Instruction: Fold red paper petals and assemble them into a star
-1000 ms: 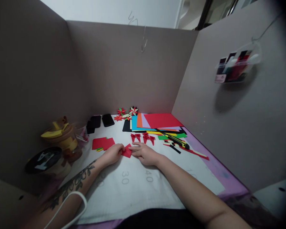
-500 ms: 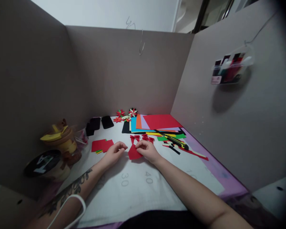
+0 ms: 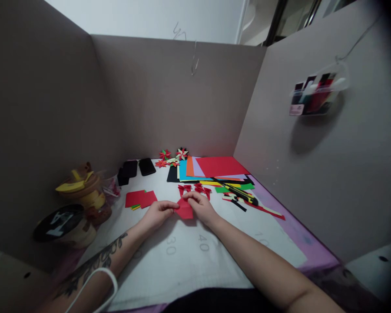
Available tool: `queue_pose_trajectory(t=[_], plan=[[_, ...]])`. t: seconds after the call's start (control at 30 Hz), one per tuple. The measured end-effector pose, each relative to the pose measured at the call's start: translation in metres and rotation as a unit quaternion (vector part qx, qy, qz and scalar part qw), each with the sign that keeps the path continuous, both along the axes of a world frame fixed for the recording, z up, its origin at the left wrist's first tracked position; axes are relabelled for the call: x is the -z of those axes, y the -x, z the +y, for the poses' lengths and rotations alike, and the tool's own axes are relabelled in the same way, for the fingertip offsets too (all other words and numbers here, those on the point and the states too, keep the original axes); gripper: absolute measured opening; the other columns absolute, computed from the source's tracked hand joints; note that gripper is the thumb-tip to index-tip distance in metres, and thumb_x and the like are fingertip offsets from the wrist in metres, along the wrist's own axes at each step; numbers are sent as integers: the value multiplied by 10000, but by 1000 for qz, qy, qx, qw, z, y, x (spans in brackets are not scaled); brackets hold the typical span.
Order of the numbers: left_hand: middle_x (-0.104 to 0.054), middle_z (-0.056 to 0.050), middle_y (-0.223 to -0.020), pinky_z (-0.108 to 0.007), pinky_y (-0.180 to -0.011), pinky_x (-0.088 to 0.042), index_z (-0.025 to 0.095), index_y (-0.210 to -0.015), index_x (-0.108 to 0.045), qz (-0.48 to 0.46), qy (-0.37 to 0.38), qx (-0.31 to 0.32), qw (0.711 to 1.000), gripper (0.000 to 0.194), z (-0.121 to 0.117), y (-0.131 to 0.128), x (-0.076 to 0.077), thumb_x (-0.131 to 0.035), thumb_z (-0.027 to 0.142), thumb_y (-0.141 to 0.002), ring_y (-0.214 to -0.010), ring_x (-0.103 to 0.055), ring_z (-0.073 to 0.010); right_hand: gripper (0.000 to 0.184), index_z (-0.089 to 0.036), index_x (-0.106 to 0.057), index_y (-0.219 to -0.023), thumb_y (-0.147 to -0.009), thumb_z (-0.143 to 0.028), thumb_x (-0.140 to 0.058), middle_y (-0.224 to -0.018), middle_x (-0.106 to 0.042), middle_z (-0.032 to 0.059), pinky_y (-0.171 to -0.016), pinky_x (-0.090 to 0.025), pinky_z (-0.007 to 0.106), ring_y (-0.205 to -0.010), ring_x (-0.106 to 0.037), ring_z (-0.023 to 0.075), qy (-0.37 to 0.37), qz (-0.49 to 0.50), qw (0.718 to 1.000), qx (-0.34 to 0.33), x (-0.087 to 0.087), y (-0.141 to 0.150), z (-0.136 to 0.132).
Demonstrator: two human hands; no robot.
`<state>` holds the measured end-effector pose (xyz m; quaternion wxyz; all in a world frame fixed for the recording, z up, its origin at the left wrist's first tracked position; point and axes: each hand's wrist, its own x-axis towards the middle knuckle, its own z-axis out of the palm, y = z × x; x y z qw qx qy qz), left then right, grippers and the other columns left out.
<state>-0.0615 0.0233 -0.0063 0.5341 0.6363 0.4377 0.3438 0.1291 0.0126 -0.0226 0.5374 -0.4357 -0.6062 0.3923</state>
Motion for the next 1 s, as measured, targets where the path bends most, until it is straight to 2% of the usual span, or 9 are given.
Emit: queue_pose_trajectory(t=[0.1,0.23,0.37,0.53,0.7,1.0], plan=[[-708,-60,-754,-221,-573,-436,134,-869,-706,-64,39,-61,995,279,2,1,-4,-638,201,-606,-625,-606,-144,233,-200,-659,-888,-753,-178,-470,-935,-661,37,-809,-457,315,-881,-595,172,0,16,1000,0,3,-3,4],[-707,-76,-775,-226,-580,-442,113,-880,-696,-86,47,-75,992,322,1,2,-7,-694,226,-578,-636,-610,-148,254,-199,-670,-936,-726,-170,-529,-974,-667,56,-835,-460,334,-918,-607,190,-10,12,999,-30,11,-4,8],[-704,-73,-794,-229,-588,-453,119,-892,-690,-53,11,-55,997,309,-2,0,-6,-692,251,-612,-660,-618,-153,196,-192,-676,-882,-699,-199,-607,-910,-677,55,-767,-486,311,-840,-626,185,-14,24,999,-28,14,-2,8],[-709,-72,-841,-261,-675,-497,140,-873,-678,-47,-34,-37,998,285,-7,-3,-11,-693,271,-620,-758,-645,-186,129,-179,-677,-761,-679,-277,-663,-775,-676,49,-678,-485,285,-722,-617,170,-14,39,999,-9,5,-2,3],[-716,-67,-858,-273,-735,-498,158,-852,-694,-16,-69,-19,997,216,-11,-3,-15,-641,282,-683,-813,-652,-196,123,-183,-672,-730,-670,-291,-669,-729,-665,34,-645,-472,278,-690,-602,162,-6,55,998,8,2,1,0],[-710,-40,-761,-240,-630,-478,170,-791,-700,20,-155,-84,984,177,-9,1,-8,-645,314,-703,-695,-630,-169,132,-183,-655,-726,-668,-300,-675,-727,-666,25,-669,-462,293,-695,-594,163,19,104,994,-28,-4,8,-5]])
